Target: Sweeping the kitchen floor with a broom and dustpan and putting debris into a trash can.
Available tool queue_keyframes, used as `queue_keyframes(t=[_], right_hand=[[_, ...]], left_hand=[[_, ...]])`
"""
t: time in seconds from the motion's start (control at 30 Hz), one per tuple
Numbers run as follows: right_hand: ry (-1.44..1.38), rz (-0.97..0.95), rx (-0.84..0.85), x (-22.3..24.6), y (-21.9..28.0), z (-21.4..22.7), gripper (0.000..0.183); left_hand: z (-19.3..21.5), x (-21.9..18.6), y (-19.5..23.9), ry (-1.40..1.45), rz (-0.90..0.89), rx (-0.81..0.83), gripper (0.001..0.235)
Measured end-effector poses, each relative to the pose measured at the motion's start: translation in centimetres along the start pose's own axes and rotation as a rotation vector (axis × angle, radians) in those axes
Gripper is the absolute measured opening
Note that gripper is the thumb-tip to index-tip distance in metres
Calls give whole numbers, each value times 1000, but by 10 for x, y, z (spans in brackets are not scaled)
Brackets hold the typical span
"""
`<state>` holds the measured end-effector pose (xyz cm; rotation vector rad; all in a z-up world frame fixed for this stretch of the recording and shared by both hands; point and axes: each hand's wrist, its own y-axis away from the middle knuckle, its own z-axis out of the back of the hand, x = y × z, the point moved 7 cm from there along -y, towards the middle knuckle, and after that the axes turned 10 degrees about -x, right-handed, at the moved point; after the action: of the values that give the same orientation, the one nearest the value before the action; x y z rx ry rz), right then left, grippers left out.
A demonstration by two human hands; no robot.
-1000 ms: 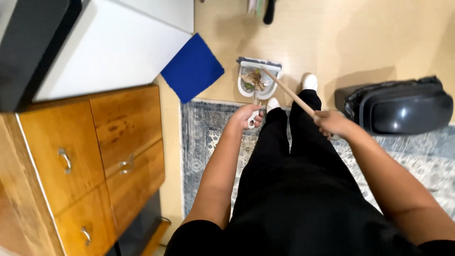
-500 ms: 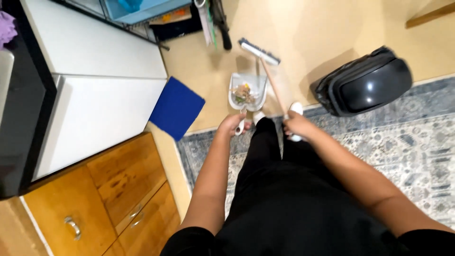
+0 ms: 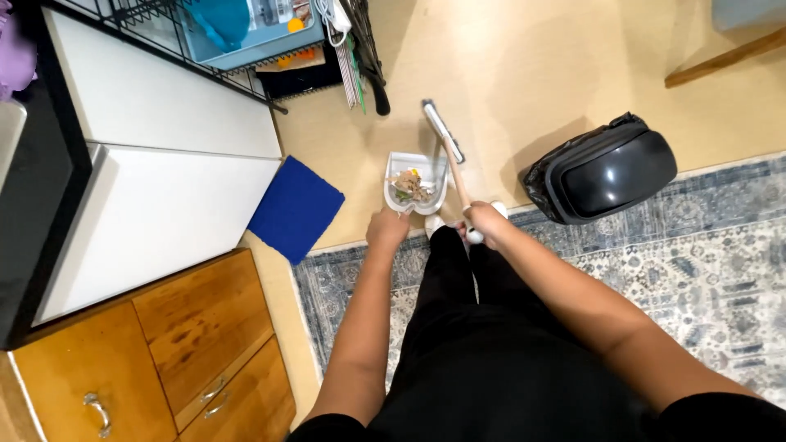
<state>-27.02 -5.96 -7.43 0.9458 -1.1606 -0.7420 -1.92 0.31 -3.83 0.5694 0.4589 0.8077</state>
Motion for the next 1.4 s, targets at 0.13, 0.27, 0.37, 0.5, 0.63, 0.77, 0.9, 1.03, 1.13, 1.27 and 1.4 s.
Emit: queue_keyframes(t=[0.13,0.27,0.37,0.5,0.63,0.77,0.9,1.03,1.13,1.27,1.4], right_hand=[[-32,-62,3,10,21,-7,42],[-35,-61,-32,3,10,-6,38],[24,34,-42,6,20,-9,45],[119,205,-25,7,28,-3,51],[87,422,-39,11,27,51,45],[90,278,-200,-50,-28,111,35],[-87,92,-364,-138,-105,194,34],[-194,1,-417,-176,-129,290,55],[-341,-38,-478,-209,-173,343,67],[-386,-62,-490,-177,-172,375,59],[-474,-224,-236,-140,-157,371,124]], left_hand=[[25,-54,35,49,-431,-682,59],[-40,-90,25,716,-110,-91,67],[-97,-96,11,1099,329,353,79],[-205,-87,-46,1249,437,745,59],[-286,-102,-74,1291,392,972,25],[-294,-115,-31,1086,454,751,21],[-297,-144,-19,790,275,607,21],[-314,-190,-18,750,149,496,73],[-331,-231,-6,706,163,486,77],[-383,-240,-19,700,287,442,85],[-389,-264,-19,669,335,392,88]])
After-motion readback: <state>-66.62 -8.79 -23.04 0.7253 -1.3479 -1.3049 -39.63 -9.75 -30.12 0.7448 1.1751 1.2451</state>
